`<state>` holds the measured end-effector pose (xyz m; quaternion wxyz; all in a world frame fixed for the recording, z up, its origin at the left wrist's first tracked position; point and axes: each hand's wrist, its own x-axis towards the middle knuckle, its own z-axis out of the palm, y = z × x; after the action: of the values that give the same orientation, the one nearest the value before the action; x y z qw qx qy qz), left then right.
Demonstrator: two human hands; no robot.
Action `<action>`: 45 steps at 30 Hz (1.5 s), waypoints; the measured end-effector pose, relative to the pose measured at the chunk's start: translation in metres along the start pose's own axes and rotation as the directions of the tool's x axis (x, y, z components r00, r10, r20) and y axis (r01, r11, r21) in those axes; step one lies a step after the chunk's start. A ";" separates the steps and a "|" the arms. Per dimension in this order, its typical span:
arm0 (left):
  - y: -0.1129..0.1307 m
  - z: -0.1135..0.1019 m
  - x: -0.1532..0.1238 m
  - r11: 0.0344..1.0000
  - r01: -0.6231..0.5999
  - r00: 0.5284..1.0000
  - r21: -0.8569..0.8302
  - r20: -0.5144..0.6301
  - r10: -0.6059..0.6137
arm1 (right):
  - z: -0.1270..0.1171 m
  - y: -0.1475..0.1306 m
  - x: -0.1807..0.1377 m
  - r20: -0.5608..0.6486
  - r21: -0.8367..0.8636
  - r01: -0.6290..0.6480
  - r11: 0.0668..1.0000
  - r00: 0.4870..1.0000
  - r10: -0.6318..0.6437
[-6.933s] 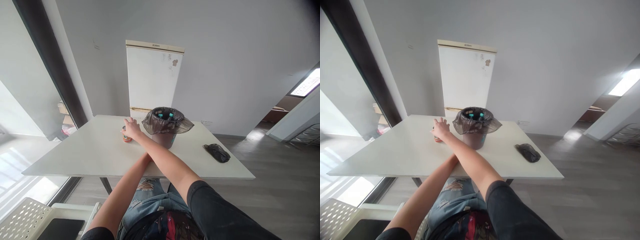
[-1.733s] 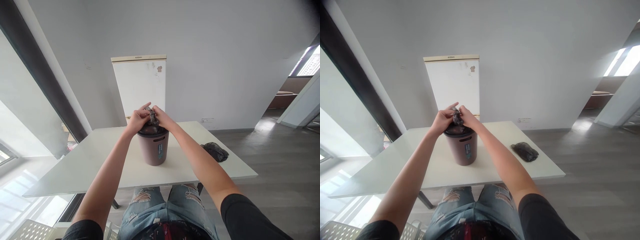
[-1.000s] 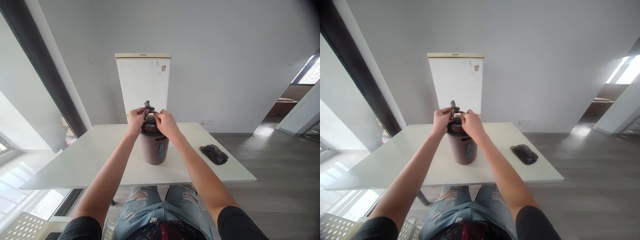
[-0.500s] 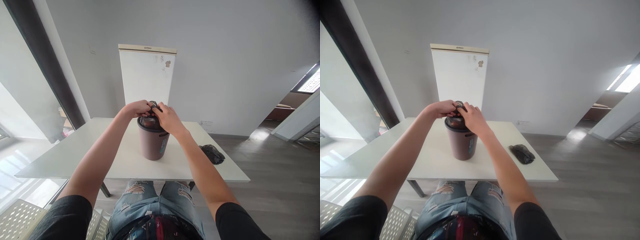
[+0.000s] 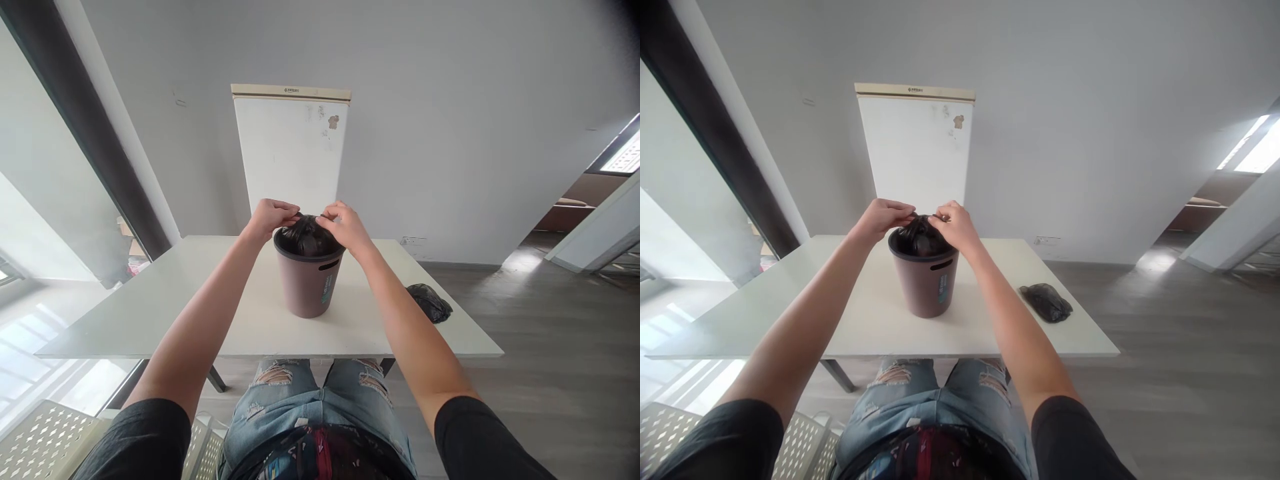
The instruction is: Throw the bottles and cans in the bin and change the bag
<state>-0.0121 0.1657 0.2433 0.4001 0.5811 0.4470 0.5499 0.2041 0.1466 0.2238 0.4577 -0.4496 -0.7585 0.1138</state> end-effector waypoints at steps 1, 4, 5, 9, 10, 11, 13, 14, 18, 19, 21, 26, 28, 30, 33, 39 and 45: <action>-0.005 -0.001 0.000 1.000 -0.012 1.000 0.015 -0.022 0.012 | -0.001 0.004 0.000 0.023 0.021 -0.069 0.997 0.997 0.069; -0.020 -0.008 0.002 0.991 -0.034 0.993 0.132 -0.108 0.049 | -0.006 0.013 -0.004 0.053 -0.067 -0.215 0.974 0.974 0.219; -0.025 -0.011 0.003 0.982 -0.036 0.989 0.185 -0.134 0.061 | -0.008 0.016 -0.006 0.042 -0.126 -0.225 0.966 0.972 0.232; -0.032 -0.017 0.002 0.905 -0.114 0.963 0.411 -0.180 0.203 | -0.013 0.014 -0.016 -0.019 -0.346 -0.210 0.915 0.976 0.217; -0.030 -0.015 0.000 0.884 -0.152 0.954 0.442 -0.169 0.248 | -0.013 0.011 -0.018 -0.048 -0.378 -0.193 0.905 0.981 0.189; -0.028 -0.013 -0.002 0.871 -0.192 0.947 0.452 -0.149 0.286 | -0.012 0.007 -0.019 -0.072 -0.396 -0.158 0.905 0.987 0.141; -0.022 -0.007 -0.007 0.871 -0.263 0.940 0.416 -0.093 0.328 | -0.008 -0.002 -0.017 -0.049 -0.389 -0.052 0.920 0.998 0.035; -0.018 -0.003 -0.011 0.874 -0.294 0.938 0.387 -0.059 0.341 | -0.004 -0.007 -0.015 0.019 -0.372 0.001 0.928 1.000 0.006; -0.004 0.010 -0.028 0.866 -0.395 0.916 0.307 0.065 0.395 | 0.015 -0.015 0.004 0.359 -0.383 0.018 0.924 0.924 0.131; -0.003 0.011 -0.033 0.861 -0.413 0.909 0.298 0.079 0.409 | 0.019 -0.015 0.009 0.390 -0.403 0.007 0.915 0.906 0.165; -0.007 0.012 -0.041 0.849 -0.437 0.894 0.296 0.036 0.447 | 0.024 -0.014 0.016 0.396 -0.411 -0.004 0.912 0.900 0.183; -0.057 0.000 -0.050 0.862 -0.347 0.785 0.370 -0.387 0.483 | 0.022 -0.019 0.018 0.303 -0.314 0.018 0.949 0.949 0.082; -0.088 -0.005 -0.051 0.891 -0.272 0.781 0.363 -0.458 0.424 | 0.020 -0.024 0.016 0.274 -0.325 0.038 0.945 0.960 0.056; -0.118 -0.005 -0.053 0.920 -0.229 0.852 0.316 -0.391 0.347 | 0.020 -0.030 0.017 0.259 -0.326 0.091 0.941 0.966 -0.004; -0.153 0.002 -0.057 0.955 -0.227 0.931 0.192 -0.244 0.270 | 0.021 -0.036 0.019 0.281 -0.319 0.146 0.936 0.958 -0.054; -0.191 0.010 -0.059 0.971 -0.220 0.963 0.091 -0.139 0.231 | 0.022 -0.048 0.027 0.159 -0.311 0.251 0.916 0.965 -0.211; -0.214 0.003 -0.070 0.974 -0.041 0.969 0.223 -0.227 0.093 | -0.004 -0.048 0.057 -0.242 -0.271 0.168 0.948 0.941 -0.236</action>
<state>-0.0261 0.1585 0.0181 0.2595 0.5665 0.5285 0.5766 0.1697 0.1627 0.2879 0.5073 -0.4334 -0.7392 -0.0920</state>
